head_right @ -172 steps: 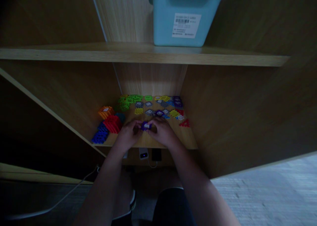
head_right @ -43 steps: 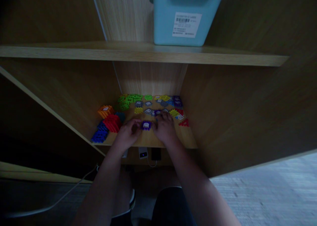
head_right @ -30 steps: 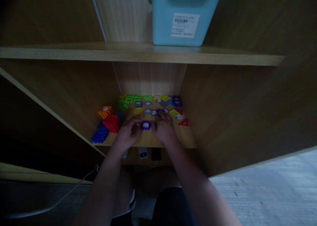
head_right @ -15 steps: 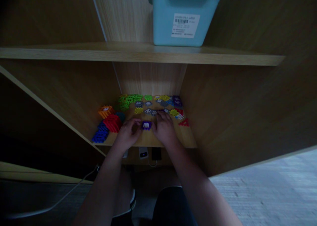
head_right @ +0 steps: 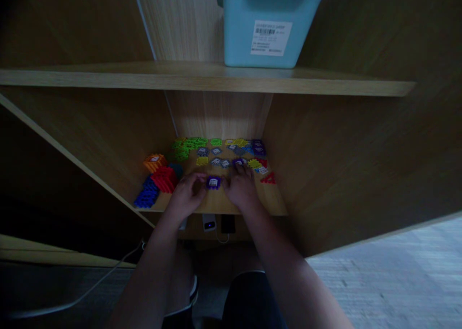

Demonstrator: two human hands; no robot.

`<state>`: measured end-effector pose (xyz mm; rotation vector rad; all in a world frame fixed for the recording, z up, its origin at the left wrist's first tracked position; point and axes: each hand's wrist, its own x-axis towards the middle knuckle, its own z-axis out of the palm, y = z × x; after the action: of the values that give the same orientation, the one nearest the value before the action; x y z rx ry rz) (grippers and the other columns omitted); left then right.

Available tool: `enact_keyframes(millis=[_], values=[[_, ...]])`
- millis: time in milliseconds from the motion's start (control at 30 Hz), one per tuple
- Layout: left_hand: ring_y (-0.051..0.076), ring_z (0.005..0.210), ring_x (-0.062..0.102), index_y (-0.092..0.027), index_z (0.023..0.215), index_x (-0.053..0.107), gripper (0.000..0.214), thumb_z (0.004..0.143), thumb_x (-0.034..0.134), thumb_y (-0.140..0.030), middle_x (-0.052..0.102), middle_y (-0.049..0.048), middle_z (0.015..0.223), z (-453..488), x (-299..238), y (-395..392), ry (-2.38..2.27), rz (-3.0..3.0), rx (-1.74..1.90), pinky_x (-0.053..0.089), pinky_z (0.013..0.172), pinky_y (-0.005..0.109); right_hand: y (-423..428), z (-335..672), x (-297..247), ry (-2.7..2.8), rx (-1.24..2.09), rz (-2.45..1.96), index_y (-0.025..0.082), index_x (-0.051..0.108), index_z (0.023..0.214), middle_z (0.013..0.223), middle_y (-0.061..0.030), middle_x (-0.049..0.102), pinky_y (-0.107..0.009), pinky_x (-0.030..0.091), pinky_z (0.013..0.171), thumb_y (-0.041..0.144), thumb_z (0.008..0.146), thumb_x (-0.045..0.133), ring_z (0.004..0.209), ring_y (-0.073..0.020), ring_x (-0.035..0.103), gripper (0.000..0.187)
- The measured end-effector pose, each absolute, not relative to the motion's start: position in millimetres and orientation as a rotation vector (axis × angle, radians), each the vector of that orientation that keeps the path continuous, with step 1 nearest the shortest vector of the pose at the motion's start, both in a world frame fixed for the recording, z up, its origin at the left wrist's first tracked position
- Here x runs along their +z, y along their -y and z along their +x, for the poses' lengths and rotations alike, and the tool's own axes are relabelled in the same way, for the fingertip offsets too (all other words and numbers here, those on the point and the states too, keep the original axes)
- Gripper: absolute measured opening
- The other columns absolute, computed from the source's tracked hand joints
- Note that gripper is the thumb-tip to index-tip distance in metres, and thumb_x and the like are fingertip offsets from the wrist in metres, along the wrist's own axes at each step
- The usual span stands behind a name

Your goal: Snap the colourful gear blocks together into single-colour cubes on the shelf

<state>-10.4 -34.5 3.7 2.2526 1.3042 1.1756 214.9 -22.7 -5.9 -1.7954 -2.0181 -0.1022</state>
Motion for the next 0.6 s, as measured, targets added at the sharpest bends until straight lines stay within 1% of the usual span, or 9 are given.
enact_keyframes(millis=[67, 133, 200, 333, 433, 533, 600], values=[[0.029, 0.112, 0.073, -0.024, 0.124, 0.067, 0.035, 0.091, 0.068, -0.012, 0.076, 0.0064, 0.113, -10.5, 3.3, 34.4, -1.306, 2.252, 1.17, 0.058, 0.103, 0.048, 23.1, 214.9, -5.7, 2.007, -0.12, -1.79, 0.008, 0.062, 0.151, 0.163, -0.0237, 0.055, -0.057, 0.031, 0.13, 0.047, 0.106, 0.055, 0.154, -0.0403, 0.046, 0.061], [0.029, 0.112, 0.072, -0.025, 0.124, 0.067, 0.036, 0.09, 0.068, -0.011, 0.076, 0.0062, 0.113, -10.4, 3.1, 34.3, -1.312, 2.252, 1.17, 0.058, 0.103, 0.048, 24.1, 214.8, -5.7, 1.976, -0.14, -1.763, 0.007, 0.06, 0.154, 0.164, -0.0243, 0.054, -0.057, 0.033, 0.13, 0.047, 0.106, 0.056, 0.154, -0.0409, 0.046, 0.063], [0.03, 0.112, 0.072, -0.025, 0.124, 0.067, 0.037, 0.09, 0.069, -0.011, 0.076, 0.006, 0.113, -10.2, 3.1, 34.6, -1.31, 2.255, 1.176, 0.058, 0.104, 0.049, 26.0, 214.4, -5.1, 1.938, -0.171, -1.702, 0.007, 0.055, 0.158, 0.168, -0.0236, 0.05, -0.059, 0.033, 0.13, 0.044, 0.104, 0.059, 0.158, -0.0417, 0.041, 0.065], [0.029, 0.114, 0.072, -0.026, 0.127, 0.065, 0.037, 0.092, 0.07, -0.014, 0.076, 0.0061, 0.115, -10.6, 4.7, 36.8, -1.281, 2.257, 1.207, 0.057, 0.105, 0.049, 34.5, 213.2, 1.2, 1.93, -0.244, -1.512, 0.01, 0.048, 0.164, 0.174, -0.0211, 0.042, -0.065, 0.029, 0.133, 0.04, 0.104, 0.061, 0.166, -0.0418, 0.026, 0.069], [0.028, 0.12, 0.071, -0.026, 0.136, 0.061, 0.039, 0.098, 0.069, -0.021, 0.075, 0.0073, 0.123, -10.7, 6.8, 40.0, -1.194, 2.216, 1.264, 0.056, 0.11, 0.048, 44.9, 211.7, 9.8, 2.025, -0.265, -1.304, 0.016, 0.048, 0.166, 0.175, -0.0164, 0.043, -0.066, 0.028, 0.135, 0.038, 0.104, 0.061, 0.169, -0.0386, 0.024, 0.067], [0.026, 0.129, 0.07, -0.027, 0.15, 0.052, 0.05, 0.103, 0.069, -0.035, 0.074, 0.0094, 0.135, -7.5, 8.1, 43.2, -1.078, 2.055, 1.321, 0.055, 0.116, 0.046, 55.2, 210.1, 18.2, 2.177, -0.24, -1.108, 0.025, 0.051, 0.165, 0.173, -0.0086, 0.048, -0.065, 0.029, 0.136, 0.032, 0.104, 0.06, 0.169, -0.0335, 0.028, 0.062], [0.025, 0.131, 0.07, -0.027, 0.152, 0.05, 0.052, 0.105, 0.066, -0.043, 0.073, 0.0108, 0.14, -2.6, 8.1, 44.4, -1.006, 1.892, 1.358, 0.055, 0.118, 0.044, 59.9, 209.4, 22.0, 2.268, -0.206, -1.02, 0.028, 0.054, 0.163, 0.171, -0.0057, 0.051, -0.063, 0.03, 0.137, 0.029, 0.103, 0.061, 0.168, -0.0315, 0.032, 0.06]])
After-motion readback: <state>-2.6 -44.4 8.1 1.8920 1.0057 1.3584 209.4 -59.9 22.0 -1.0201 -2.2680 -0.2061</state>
